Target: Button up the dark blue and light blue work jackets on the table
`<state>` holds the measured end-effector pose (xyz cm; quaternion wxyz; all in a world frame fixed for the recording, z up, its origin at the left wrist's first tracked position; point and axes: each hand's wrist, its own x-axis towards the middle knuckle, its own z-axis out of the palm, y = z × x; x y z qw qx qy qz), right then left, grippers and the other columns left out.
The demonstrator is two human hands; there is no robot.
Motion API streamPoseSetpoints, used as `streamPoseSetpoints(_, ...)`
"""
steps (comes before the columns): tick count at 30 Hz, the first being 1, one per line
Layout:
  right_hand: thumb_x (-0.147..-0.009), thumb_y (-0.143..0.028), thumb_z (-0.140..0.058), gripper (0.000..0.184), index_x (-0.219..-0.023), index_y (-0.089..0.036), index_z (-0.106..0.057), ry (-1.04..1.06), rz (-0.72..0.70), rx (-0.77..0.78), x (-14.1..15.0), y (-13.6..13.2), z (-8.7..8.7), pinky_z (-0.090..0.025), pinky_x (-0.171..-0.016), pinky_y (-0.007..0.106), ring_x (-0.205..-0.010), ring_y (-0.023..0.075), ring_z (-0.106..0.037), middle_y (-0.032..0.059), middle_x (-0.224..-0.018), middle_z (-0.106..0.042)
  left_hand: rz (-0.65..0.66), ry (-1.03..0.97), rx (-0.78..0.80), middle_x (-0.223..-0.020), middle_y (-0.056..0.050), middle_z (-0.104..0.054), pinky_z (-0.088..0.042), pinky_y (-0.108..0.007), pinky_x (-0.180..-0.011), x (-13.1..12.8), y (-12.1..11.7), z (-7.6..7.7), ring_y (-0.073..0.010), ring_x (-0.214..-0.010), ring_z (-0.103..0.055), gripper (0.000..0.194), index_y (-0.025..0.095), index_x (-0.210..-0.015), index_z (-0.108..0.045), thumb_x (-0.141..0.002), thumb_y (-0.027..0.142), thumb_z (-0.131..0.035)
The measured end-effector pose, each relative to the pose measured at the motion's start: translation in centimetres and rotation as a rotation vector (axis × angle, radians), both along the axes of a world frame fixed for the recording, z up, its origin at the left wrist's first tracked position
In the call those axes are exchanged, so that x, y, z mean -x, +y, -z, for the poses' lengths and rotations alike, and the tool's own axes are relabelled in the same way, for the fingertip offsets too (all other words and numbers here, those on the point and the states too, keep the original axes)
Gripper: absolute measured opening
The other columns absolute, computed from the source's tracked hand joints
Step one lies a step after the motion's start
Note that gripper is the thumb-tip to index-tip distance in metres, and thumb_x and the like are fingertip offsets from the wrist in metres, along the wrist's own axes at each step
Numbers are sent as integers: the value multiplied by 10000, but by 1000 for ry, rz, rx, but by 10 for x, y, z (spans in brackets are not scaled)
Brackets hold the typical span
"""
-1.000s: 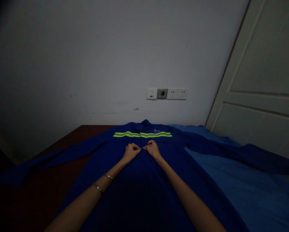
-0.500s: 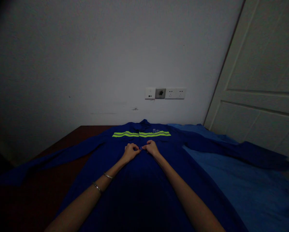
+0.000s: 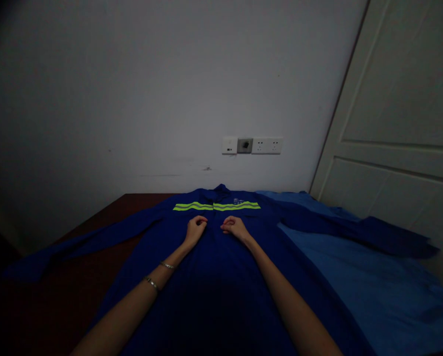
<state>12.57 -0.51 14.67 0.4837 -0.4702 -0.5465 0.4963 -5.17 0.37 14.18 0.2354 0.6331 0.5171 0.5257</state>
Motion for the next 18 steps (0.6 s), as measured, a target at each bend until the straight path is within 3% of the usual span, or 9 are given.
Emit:
streamPoseSetpoints(5, -548, -226, -666, 206, -670, -149, -519, -176, -27, -25, 2, -13, -15, -452, -521, 209, -501, 70, -503, -66, -543, -517, 8, 85, -112, -748, -16, -592, -425, -225, -718, 2, -15, -9, -114, -729, -538, 168, 139, -718, -619, -662, 64, -479)
streamPoseSetpoints(9, -624, -141, -560, 58, -679, -151, -547, -676, 18, -170, 12, -51, -36, -386, -525, 191, -545, 83, -503, -30, -593, -545, 99, 134, -101, -762, -14, -592, -427, -222, -715, 1, -34, -18, -110, -730, -534, 201, 142, -747, -619, -659, 40, -470)
streamPoseSetpoints(14, -676, -235, -550, 170, -835, -184, -577, -1261, 34, -253, 39, -120, -52, -390, -612, 249, -753, 183, -585, 65, -836, -621, 152, 83, 12, -763, -22, -619, -432, -203, -663, -11, -51, -25, -96, -672, -538, 228, 122, -823, -615, -675, 38, -463)
streamPoseSetpoints(18, -697, -233, -530, 298, -981, -147, -559, -1463, 73, -225, 57, -150, -50, -428, -650, 295, -835, 245, -603, 143, -962, -609, 62, 112, 30, -785, -39, -634, -435, -213, -686, -20, -59, -24, -108, -699, -558, 211, 118, -817, -622, -693, 53, -464)
